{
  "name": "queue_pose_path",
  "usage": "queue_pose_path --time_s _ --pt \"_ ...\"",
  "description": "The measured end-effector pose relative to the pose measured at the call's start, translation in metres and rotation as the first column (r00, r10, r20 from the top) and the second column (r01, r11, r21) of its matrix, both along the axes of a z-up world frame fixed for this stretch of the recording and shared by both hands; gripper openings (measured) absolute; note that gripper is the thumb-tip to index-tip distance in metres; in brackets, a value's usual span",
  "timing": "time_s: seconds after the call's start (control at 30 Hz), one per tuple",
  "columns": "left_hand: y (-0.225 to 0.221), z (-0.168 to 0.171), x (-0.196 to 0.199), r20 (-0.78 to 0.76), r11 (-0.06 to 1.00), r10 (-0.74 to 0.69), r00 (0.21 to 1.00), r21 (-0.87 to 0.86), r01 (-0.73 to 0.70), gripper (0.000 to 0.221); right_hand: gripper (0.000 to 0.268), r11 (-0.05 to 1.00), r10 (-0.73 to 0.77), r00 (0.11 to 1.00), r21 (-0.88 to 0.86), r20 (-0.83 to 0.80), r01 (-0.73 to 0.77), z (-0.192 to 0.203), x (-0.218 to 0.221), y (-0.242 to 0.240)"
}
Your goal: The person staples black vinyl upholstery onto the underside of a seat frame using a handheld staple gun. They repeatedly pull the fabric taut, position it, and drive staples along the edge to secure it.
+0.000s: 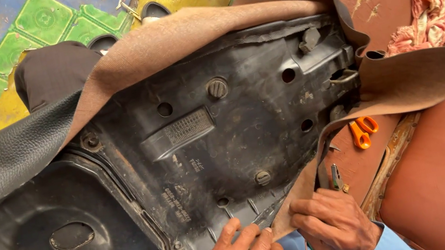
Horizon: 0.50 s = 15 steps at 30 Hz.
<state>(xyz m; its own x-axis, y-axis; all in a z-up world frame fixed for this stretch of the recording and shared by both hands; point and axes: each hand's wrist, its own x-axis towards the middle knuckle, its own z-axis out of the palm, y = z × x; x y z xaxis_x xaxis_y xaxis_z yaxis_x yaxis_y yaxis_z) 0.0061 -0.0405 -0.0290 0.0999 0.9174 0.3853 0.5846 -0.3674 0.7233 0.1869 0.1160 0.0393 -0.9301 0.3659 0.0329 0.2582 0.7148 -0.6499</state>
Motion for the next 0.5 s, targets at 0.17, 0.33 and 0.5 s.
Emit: queue_pose_path --time_s 0.17,0.33,0.5 --pt "-0.006 -0.008 0.005 0.006 0.999 -0.003 1.000 -0.032 0.003 0.010 0.028 1.000 -0.011 0.999 -0.022 -0.040 0.010 -0.007 0.000 0.001" --pt "0.000 -0.005 0.002 0.059 0.998 -0.006 0.998 -0.059 0.010 0.012 0.026 0.999 -0.030 0.999 -0.039 -0.020 0.029 -0.007 -0.008 0.005" --pt "0.018 0.014 -0.013 0.361 0.852 0.208 0.909 -0.524 0.013 0.046 0.025 0.997 -0.062 0.995 -0.050 0.072 0.066 -0.002 -0.016 0.009"
